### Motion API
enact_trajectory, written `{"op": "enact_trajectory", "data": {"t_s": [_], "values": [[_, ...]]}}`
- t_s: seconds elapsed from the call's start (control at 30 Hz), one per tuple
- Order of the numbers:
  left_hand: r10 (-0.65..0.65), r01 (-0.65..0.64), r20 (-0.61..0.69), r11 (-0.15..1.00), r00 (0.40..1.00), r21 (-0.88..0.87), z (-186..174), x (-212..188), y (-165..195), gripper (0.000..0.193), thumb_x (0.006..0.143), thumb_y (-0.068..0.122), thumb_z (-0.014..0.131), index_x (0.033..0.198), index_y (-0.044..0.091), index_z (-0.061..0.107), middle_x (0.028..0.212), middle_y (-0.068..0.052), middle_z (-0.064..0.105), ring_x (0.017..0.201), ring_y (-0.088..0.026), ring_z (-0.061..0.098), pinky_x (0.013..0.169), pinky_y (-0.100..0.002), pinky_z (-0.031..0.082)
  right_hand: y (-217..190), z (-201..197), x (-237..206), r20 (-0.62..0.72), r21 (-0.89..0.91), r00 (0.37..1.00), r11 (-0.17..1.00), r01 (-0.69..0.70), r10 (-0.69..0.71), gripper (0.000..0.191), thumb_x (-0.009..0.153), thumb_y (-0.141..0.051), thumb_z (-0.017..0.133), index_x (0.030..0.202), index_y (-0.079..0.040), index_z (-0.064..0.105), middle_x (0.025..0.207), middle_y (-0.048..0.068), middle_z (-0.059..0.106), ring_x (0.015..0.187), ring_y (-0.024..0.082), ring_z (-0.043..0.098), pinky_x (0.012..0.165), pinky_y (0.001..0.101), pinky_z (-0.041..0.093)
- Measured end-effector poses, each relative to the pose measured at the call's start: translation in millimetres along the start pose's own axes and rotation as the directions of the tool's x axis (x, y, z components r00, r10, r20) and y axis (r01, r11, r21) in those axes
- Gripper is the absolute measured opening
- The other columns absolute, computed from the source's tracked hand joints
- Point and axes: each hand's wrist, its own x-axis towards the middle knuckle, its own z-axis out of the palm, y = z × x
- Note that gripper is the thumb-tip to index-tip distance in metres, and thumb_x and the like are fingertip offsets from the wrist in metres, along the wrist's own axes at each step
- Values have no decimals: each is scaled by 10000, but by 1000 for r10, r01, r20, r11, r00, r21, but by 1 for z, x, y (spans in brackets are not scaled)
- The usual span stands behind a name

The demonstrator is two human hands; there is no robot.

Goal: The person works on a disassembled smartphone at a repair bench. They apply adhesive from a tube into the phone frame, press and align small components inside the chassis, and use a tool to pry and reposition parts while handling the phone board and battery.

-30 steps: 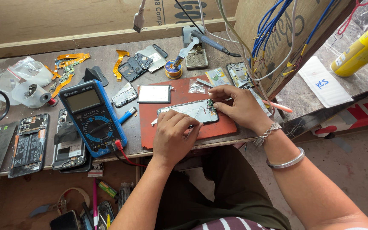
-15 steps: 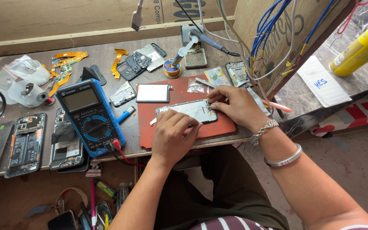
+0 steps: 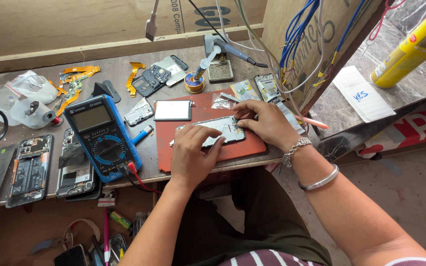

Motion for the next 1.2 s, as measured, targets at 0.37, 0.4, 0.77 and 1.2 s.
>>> {"op": "enact_trajectory", "data": {"t_s": [0.37, 0.4, 0.77, 1.2], "values": [[-1, -2, 48, 998, 999, 66, 3, -2, 1, 102, 855, 190, 804, 892, 140, 723, 888, 22, 728, 896, -215, 642, 852, -388, 444, -6, 9, -14, -165, -44, 983, 996, 71, -78, 286, 833, -108, 787, 1114, -74, 748, 1029, 49, 770, 896, 120, 742, 779, 273, 598], [2, -5, 46, 998, 999, 66, 3, -2, 1, 101, 856, 188, 803, 893, 140, 722, 888, 22, 727, 897, -215, 643, 854, -388, 444, -7, 10, -16, -175, -67, 981, 995, 77, -88, 273, 835, -115, 786, 1102, -72, 746, 1005, 52, 766, 870, 131, 742, 769, 279, 597], [11, -13, 40, 999, 999, 50, 1, -1, 2, 93, 861, 175, 793, 903, 140, 717, 891, 33, 726, 895, -201, 650, 854, -383, 440, -15, 21, -32, -253, -491, 883, 839, 235, -395, 95, 881, -162, 767, 971, -140, 749, 778, 13, 661, 809, 216, 624, 772, 396, 456], [0, -3, 41, 997, 999, 79, 1, -1, 4, 93, 855, 176, 798, 885, 138, 719, 873, 25, 723, 886, -205, 642, 844, -387, 435, -8, 20, -33, -306, -345, 899, 917, 201, -312, 116, 876, -142, 775, 991, -134, 759, 844, -24, 719, 818, 170, 630, 811, 350, 465]]}}
